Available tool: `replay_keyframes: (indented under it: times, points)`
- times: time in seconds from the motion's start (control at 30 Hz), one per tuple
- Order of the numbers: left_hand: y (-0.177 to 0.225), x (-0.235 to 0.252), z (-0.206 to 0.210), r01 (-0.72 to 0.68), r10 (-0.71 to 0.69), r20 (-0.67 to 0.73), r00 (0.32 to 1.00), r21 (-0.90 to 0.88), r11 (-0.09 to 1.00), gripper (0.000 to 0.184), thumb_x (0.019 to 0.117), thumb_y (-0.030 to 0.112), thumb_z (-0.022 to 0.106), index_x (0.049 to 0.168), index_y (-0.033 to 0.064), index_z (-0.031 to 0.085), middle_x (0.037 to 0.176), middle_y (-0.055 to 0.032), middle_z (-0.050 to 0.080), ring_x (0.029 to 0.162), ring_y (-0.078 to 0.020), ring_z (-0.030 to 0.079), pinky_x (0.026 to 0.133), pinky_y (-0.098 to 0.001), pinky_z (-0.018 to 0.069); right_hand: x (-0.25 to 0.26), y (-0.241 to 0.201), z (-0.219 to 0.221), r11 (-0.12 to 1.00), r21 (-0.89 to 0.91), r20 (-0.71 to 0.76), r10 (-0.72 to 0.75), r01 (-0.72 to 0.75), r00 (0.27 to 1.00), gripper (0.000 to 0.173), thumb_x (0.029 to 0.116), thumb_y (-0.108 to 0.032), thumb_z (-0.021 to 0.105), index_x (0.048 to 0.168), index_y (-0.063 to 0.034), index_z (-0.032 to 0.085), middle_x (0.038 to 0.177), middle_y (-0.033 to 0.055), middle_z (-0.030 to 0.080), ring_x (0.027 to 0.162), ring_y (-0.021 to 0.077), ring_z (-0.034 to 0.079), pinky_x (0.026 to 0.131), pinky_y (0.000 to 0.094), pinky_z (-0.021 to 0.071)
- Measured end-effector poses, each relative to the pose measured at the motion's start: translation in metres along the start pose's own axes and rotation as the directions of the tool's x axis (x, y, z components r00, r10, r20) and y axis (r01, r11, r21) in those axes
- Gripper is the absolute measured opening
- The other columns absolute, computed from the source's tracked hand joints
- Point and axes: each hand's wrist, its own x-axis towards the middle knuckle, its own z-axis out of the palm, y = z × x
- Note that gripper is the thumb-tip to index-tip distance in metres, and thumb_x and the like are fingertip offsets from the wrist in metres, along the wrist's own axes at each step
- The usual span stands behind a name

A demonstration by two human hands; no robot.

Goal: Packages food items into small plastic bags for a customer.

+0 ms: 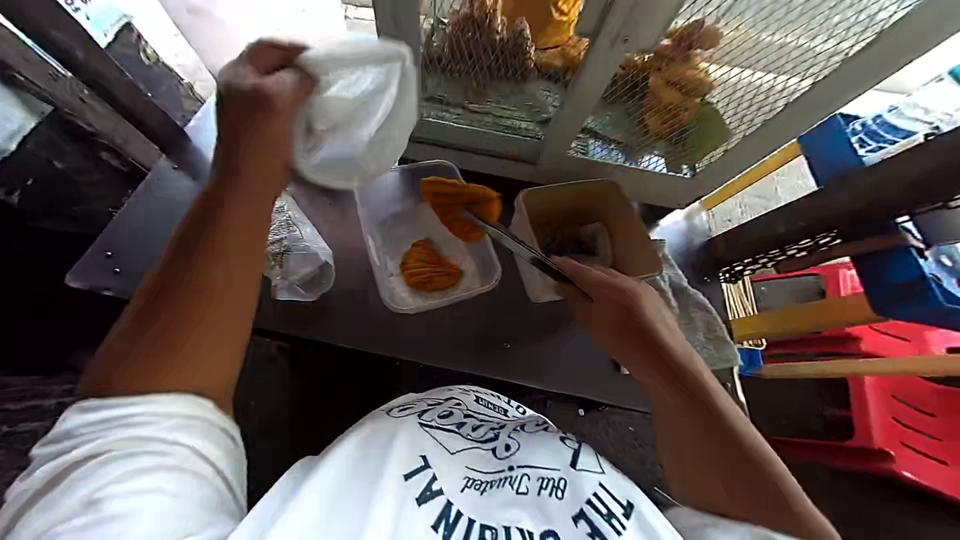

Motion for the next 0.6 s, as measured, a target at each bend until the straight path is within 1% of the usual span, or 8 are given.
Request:
replay_keyframes:
  times: [0.07, 0.13, 0.2, 0.3, 0.4, 0.47, 0.53, 0.6]
  points:
    - [-0.035, -0.030, -0.041, 0.057, -0.056, -0.025, 0.998, 0.046, 0.997, 0.029, 0.0986, 0.017, 0.058, 0.124, 0.0069, 0.066, 0.117, -0.0025, 0.068, 0.102, -0.0051, 0.065, 0.091, -0.0293, 0.0556, 0.046, -0.041, 0.021, 0.975, -0.220, 0.139, 0.014, 0.017, 0.990, 0.039, 0.1082, -0.022, 0.052, 0.146, -0.0155, 0.057, 0.114, 0.0215, 0.070, 0.092, 0.0431, 0.071, 0.072, 0.0630, 0.0570]
    - [-0.065, -0.063, -0.078, 0.118, -0.117, -0.018, 0.993, 0.099, 0.988, 0.030, 0.1004, 0.015, 0.056, 0.127, 0.0054, 0.066, 0.123, -0.0082, 0.067, 0.107, -0.0088, 0.064, 0.096, -0.0330, 0.0539, 0.076, -0.076, 0.022, 0.928, -0.372, 0.318, 0.110, 0.018, 0.942, 0.044, 0.1070, -0.022, 0.054, 0.151, -0.0143, 0.051, 0.124, 0.0222, 0.065, 0.100, 0.0439, 0.069, 0.077, 0.0628, 0.0567]
    - [-0.099, -0.094, -0.113, 0.186, -0.186, -0.013, 0.982, 0.089, 0.978, 0.033, 0.1005, 0.014, 0.055, 0.131, 0.0049, 0.063, 0.127, -0.0109, 0.065, 0.108, -0.0114, 0.064, 0.096, -0.0358, 0.0541, 0.086, -0.102, 0.005, 0.874, -0.483, 0.430, 0.183, 0.054, 0.884, 0.045, 0.1050, -0.025, 0.058, 0.148, -0.0142, 0.054, 0.126, 0.0210, 0.065, 0.107, 0.0426, 0.067, 0.081, 0.0628, 0.0555]
    - [-0.137, -0.128, -0.145, 0.287, -0.288, -0.004, 0.958, -0.059, 0.956, 0.033, 0.1002, 0.008, 0.057, 0.133, 0.0098, 0.061, 0.124, -0.0023, 0.064, 0.103, -0.0060, 0.064, 0.090, -0.0299, 0.0560, 0.091, -0.134, -0.006, 0.792, -0.598, 0.545, 0.286, 0.126, 0.788, 0.044, 0.1025, -0.027, 0.062, 0.145, -0.0189, 0.058, 0.123, 0.0163, 0.066, 0.105, 0.0387, 0.068, 0.080, 0.0600, 0.0556]
    - [-0.143, -0.152, -0.130, 0.385, -0.359, 0.148, 0.922, -0.238, 0.891, 0.032, 0.0927, -0.004, 0.054, 0.120, 0.0052, 0.068, 0.114, -0.0045, 0.071, 0.094, -0.0107, 0.069, 0.082, -0.0323, 0.0594, 0.085, -0.145, 0.026, 0.790, -0.604, 0.549, 0.321, 0.101, 0.771, 0.036, 0.1001, -0.011, 0.057, 0.136, -0.0099, 0.062, 0.116, 0.0215, 0.068, 0.099, 0.0444, 0.068, 0.075, 0.0634, 0.0553]
    - [-0.144, -0.155, -0.113, 0.417, -0.302, 0.345, 0.889, -0.334, 0.845, 0.029, 0.0913, -0.001, 0.053, 0.115, -0.0010, 0.070, 0.112, -0.0080, 0.072, 0.098, -0.0126, 0.068, 0.088, -0.0324, 0.0567, 0.086, -0.150, 0.032, 0.804, -0.587, 0.545, 0.307, 0.094, 0.780, 0.037, 0.1023, -0.010, 0.053, 0.139, -0.0061, 0.058, 0.118, 0.0274, 0.066, 0.104, 0.0503, 0.066, 0.080, 0.0680, 0.0529]
    - [-0.145, -0.146, -0.094, 0.446, -0.231, 0.478, 0.848, -0.405, 0.798, 0.033, 0.0958, 0.008, 0.046, 0.119, -0.0030, 0.066, 0.115, -0.0075, 0.069, 0.099, -0.0087, 0.064, 0.090, -0.0289, 0.0525, 0.088, -0.157, 0.031, 0.787, -0.611, 0.543, 0.342, 0.081, 0.767, 0.036, 0.1036, -0.014, 0.051, 0.137, -0.0038, 0.057, 0.118, 0.0294, 0.066, 0.106, 0.0518, 0.066, 0.080, 0.0682, 0.0531]
    - [-0.140, -0.133, -0.064, 0.491, -0.206, 0.560, 0.802, -0.423, 0.762, 0.042, 0.1024, 0.018, 0.044, 0.133, -0.0060, 0.058, 0.127, -0.0143, 0.063, 0.105, -0.0131, 0.062, 0.095, -0.0319, 0.0506, 0.081, -0.158, 0.021, 0.792, -0.608, 0.552, 0.370, 0.057, 0.747, 0.032, 0.1043, -0.016, 0.050, 0.130, 0.0006, 0.061, 0.115, 0.0317, 0.067, 0.105, 0.0537, 0.066, 0.078, 0.0694, 0.0524]
